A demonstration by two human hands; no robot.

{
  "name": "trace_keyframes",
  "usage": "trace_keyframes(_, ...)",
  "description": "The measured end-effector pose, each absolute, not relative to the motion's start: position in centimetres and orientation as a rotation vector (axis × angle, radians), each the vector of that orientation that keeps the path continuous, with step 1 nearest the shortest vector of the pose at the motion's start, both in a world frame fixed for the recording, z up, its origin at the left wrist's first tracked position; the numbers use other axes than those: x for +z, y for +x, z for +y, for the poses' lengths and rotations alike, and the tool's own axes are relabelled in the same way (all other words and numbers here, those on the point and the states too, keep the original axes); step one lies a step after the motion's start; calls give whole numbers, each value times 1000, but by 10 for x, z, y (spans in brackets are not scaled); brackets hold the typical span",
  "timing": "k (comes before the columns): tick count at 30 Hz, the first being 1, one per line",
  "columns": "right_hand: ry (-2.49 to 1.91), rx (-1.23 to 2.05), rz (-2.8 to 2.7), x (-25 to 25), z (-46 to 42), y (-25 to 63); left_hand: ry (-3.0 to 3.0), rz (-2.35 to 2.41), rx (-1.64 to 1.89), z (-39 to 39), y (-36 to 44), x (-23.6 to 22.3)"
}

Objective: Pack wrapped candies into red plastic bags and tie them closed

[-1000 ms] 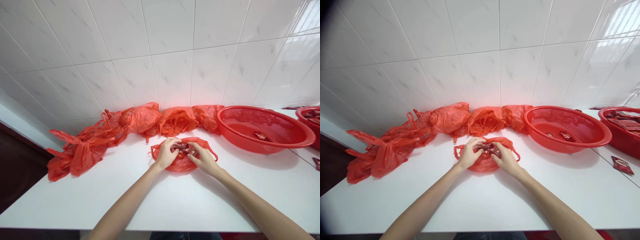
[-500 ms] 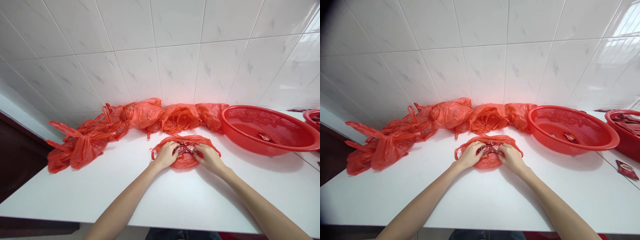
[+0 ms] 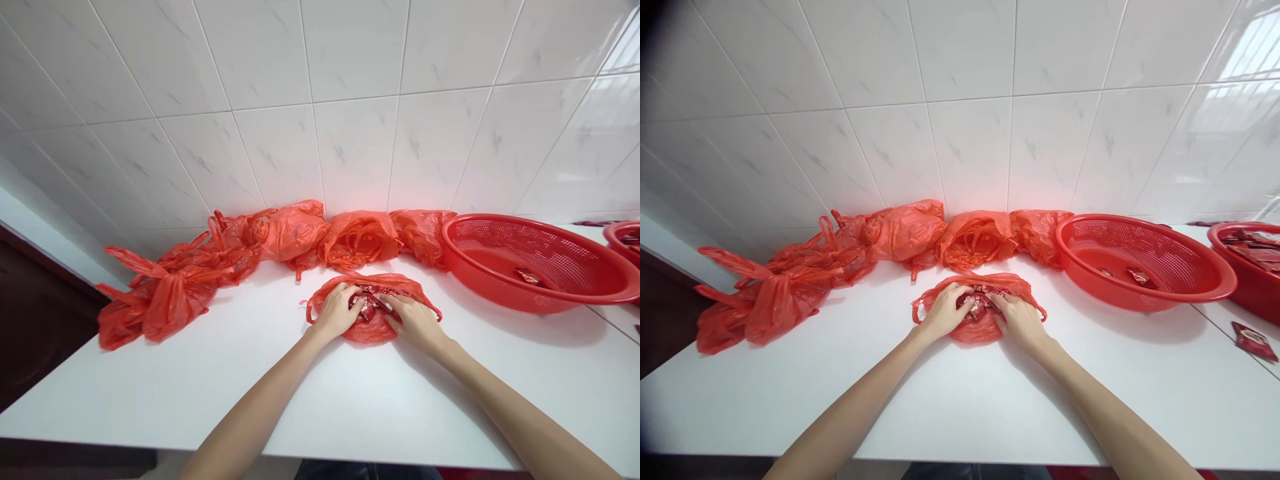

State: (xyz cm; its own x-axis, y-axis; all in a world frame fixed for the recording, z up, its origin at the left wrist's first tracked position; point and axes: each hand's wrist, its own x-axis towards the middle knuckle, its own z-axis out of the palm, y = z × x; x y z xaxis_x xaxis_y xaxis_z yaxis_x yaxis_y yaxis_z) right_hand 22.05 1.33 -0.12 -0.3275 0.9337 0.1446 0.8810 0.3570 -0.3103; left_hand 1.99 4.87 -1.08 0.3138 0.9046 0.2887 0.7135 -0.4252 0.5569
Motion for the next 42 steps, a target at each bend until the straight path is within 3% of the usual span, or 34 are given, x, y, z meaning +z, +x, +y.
trace_keyframes(6,-1483,155,-2392,-8,14,217,2206,1593,704,50,22,-12)
trace_keyframes(25,-1737,252,-2321,1,10,212,2169,1495,705,55,12,-2)
trace_keyframes(37,-1703,116,-2226,-2,11,216,1925,1204,1512,54,9,8)
trace_keyframes(42,-1596,127,-2197,-6,14,219,2148,1057,1106,49,6,11)
